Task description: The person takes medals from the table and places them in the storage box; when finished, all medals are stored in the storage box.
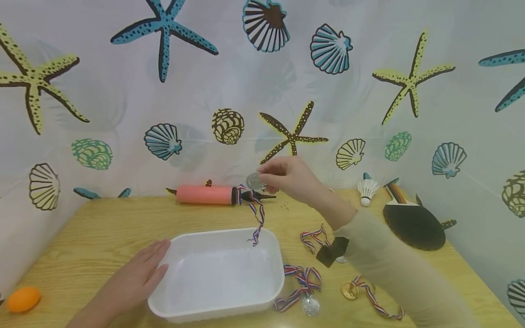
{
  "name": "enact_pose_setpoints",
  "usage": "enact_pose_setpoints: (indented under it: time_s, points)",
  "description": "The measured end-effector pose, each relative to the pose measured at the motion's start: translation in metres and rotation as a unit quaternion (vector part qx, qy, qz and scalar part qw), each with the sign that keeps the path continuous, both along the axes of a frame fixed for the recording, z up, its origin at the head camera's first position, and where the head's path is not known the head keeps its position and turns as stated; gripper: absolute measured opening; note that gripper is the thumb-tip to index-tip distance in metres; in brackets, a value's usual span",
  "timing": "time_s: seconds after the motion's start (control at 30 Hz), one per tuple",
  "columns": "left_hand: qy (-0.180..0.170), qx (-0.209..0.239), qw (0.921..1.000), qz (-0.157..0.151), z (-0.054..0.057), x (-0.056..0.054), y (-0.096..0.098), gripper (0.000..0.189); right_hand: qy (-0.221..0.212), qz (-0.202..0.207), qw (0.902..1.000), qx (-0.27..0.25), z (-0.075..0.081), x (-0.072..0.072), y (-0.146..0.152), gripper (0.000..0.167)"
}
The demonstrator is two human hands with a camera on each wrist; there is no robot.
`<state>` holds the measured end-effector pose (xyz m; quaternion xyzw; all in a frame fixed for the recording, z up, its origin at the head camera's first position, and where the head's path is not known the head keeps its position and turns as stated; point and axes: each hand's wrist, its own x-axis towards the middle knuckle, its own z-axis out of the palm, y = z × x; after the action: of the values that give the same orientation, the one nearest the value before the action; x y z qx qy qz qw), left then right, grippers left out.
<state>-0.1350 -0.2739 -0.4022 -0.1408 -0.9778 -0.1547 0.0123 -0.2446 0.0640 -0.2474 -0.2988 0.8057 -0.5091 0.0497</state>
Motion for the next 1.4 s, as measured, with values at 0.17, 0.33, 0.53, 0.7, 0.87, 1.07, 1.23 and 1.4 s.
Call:
enact_pose_setpoints:
  time_s: [0.17,0.33,0.53,0.7,0.87,1.07,1.23,1.4]
  points:
    - [0.005,0.0,1.0,0.0,0.0,0.0,-0.001,0.061,-0.017,0.028,0.9995,0.002,-0.008,0.004,-0.028,0.016]
    - [0.008,0.0,1.0,0.001,0.0,0.0,0.0,0.06,-0.065,0.054,0.9962,-0.023,-0.023,0.007,-0.054,0.016]
    - [0.008,-0.004,0.9999,0.007,0.0,0.0,0.001,0.06,-0.131,0.046,0.9895,-0.039,-0.045,0.01,-0.08,0.012]
    - [0.022,-0.004,0.9997,0.007,-0.001,0.0,0.001,0.057,-0.174,0.015,0.9837,-0.042,-0.067,0.011,-0.097,0.012]
    - [0.034,-0.001,0.9994,0.002,-0.002,0.001,0.001,0.055,-0.213,0.016,0.9765,-0.03,-0.086,0.011,-0.108,0.014]
    - [0.027,-0.001,0.9996,0.003,0.0,0.001,0.001,0.057,-0.232,0.024,0.9724,0.012,-0.099,0.013,-0.117,0.012]
    - [0.029,-0.002,0.9996,0.003,0.0,0.001,0.001,0.057,-0.225,0.051,0.9715,0.055,-0.107,0.014,-0.123,0.006]
    - [0.035,0.0,0.9994,0.0,-0.001,0.001,0.0,0.056,-0.221,0.076,0.9673,0.099,-0.111,0.015,-0.127,0.003]
